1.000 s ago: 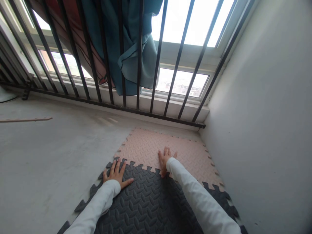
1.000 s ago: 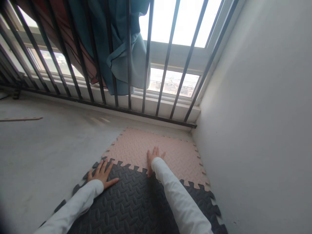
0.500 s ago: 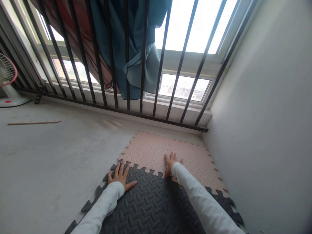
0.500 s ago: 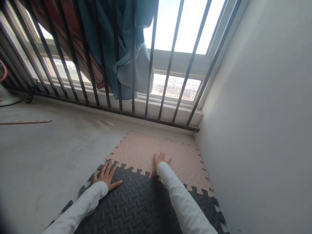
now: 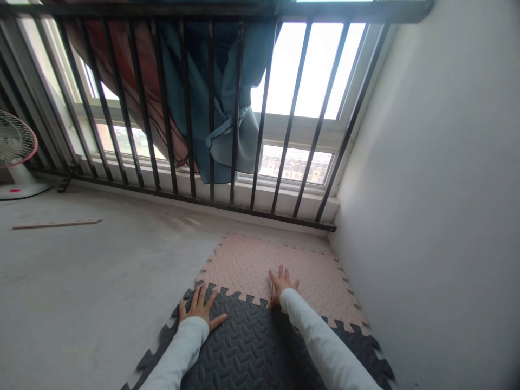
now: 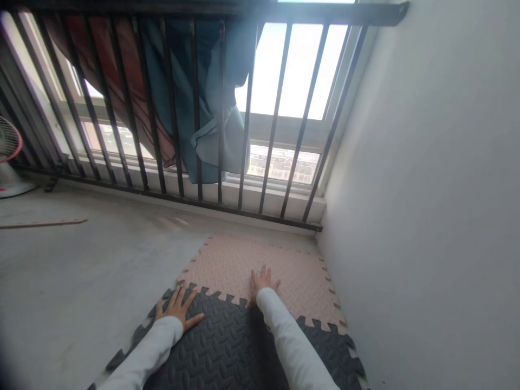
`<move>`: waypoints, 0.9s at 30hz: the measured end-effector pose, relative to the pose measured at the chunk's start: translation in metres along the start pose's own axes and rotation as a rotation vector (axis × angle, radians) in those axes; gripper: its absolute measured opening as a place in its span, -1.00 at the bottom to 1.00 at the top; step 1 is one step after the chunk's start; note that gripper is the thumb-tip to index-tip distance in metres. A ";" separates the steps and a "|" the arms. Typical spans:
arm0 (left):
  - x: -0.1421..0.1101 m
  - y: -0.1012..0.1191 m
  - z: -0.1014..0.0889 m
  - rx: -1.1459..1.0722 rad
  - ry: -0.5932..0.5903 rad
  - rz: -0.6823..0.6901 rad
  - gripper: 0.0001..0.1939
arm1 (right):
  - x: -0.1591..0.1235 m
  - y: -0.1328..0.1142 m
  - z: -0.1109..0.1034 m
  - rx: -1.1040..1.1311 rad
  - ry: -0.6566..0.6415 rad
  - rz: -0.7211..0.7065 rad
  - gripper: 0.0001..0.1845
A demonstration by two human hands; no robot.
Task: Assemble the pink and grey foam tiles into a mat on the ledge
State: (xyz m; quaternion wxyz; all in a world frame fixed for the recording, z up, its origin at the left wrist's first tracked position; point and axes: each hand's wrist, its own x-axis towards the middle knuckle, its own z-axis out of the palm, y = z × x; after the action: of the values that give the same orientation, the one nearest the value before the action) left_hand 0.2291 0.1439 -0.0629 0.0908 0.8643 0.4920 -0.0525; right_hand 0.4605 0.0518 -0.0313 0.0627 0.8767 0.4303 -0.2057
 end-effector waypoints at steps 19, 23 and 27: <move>-0.251 0.062 0.075 -0.090 0.340 0.178 -0.46 | -0.237 0.097 0.083 0.052 0.125 0.264 -0.44; -0.260 0.057 0.058 -0.101 0.259 0.112 -0.50 | -0.270 0.105 0.095 0.040 0.097 0.245 -0.37; -0.266 0.050 0.058 -0.155 0.217 0.109 -0.52 | -0.287 0.105 0.109 0.051 0.106 0.208 -0.37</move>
State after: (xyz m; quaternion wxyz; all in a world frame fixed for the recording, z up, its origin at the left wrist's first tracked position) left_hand 0.1360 -0.1170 -0.0665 0.1064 0.8806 0.4540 0.0846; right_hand 0.3526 -0.2544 -0.0184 0.0384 0.9277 0.3341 -0.1622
